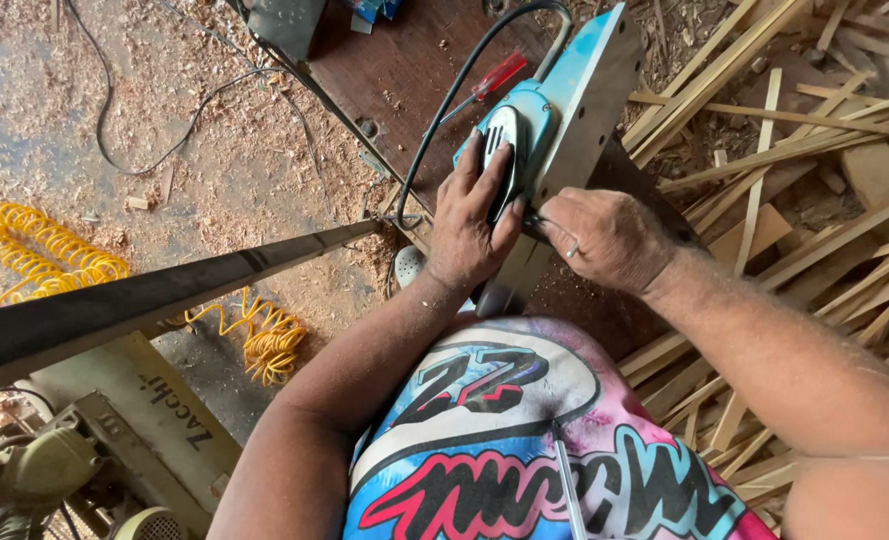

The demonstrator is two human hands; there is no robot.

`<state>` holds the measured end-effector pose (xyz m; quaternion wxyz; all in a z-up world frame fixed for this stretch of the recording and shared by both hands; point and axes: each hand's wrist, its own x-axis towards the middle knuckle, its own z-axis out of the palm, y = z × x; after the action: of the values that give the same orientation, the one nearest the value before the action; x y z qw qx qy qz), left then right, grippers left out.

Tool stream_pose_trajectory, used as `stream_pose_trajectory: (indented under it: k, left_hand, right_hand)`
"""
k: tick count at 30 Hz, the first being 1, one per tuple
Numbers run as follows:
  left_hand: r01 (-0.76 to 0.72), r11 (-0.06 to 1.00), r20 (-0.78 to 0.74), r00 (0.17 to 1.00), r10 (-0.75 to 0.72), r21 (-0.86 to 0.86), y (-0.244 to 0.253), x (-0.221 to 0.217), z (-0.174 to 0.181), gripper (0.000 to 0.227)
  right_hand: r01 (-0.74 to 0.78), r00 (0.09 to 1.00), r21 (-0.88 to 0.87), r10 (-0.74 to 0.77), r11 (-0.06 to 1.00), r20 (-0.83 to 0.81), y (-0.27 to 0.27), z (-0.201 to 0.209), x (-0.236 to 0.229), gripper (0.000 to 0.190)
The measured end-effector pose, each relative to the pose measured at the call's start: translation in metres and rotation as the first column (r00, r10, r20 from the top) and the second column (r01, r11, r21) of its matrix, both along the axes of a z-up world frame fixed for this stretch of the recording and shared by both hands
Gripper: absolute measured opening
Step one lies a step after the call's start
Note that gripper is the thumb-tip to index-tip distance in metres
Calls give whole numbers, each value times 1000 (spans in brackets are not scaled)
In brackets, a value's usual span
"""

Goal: The person uses a T-handle hex key to tighten a screw on a blue electric planer. They hold the planer with their left hand and turn the key with their right hand, then set the tool down.

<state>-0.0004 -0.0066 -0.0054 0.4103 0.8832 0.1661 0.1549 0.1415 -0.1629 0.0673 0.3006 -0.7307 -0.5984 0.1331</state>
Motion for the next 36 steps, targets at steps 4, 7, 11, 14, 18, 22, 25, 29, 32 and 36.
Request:
stream_pose_trajectory:
  k: [4,7,11,14,18,22,25,29,32,36]
  left_hand:
    - [14,1000,1,1000,-14,-27,1,-1,2,64]
    - [33,999,11,999,-33,31,3,0,3,64]
    - [68,993,45,996,-73,100,6,1,3,66]
    - [97,995,70,993,-99,36,6,-1,2,66]
    - [101,995,77,992,-101,8,6,-2,1,67]
    - [77,997,110,991,-79,17,8,4,1,65]
    - [53,996,113,992,-62,77,6,2,3,65]
    - [20,998,122,992,-27,61,4,5,0,61]
    - [30,999,111,993,-32,19,3,4,-1,61]
    - [29,1000,72,997,-29,4,4,4,0,62]
  right_hand:
    - [-45,991,-29,48,999,128,-1,-2,-6,14]
    - [66,997,-58,-64,996,46,4,-4,-7,17]
    - [293,946,-86,-302,952,-122,8,-7,-20,18]
    - [425,870,-185,-456,886,-189,6,-12,-27,22]
    - [561,747,-264,-617,784,-245,10,-22,-31,20]
    - [555,730,-331,-638,763,-247,15,-21,-25,17]
    - [439,769,-431,-577,788,-273,4,-10,-19,14]
    - [362,850,-300,-445,883,-282,-32,1,-12,11]
    - [315,943,-127,-325,941,-70,-45,-15,-18,14]
    - [270,963,-85,-268,959,34,-47,-39,-17,14]
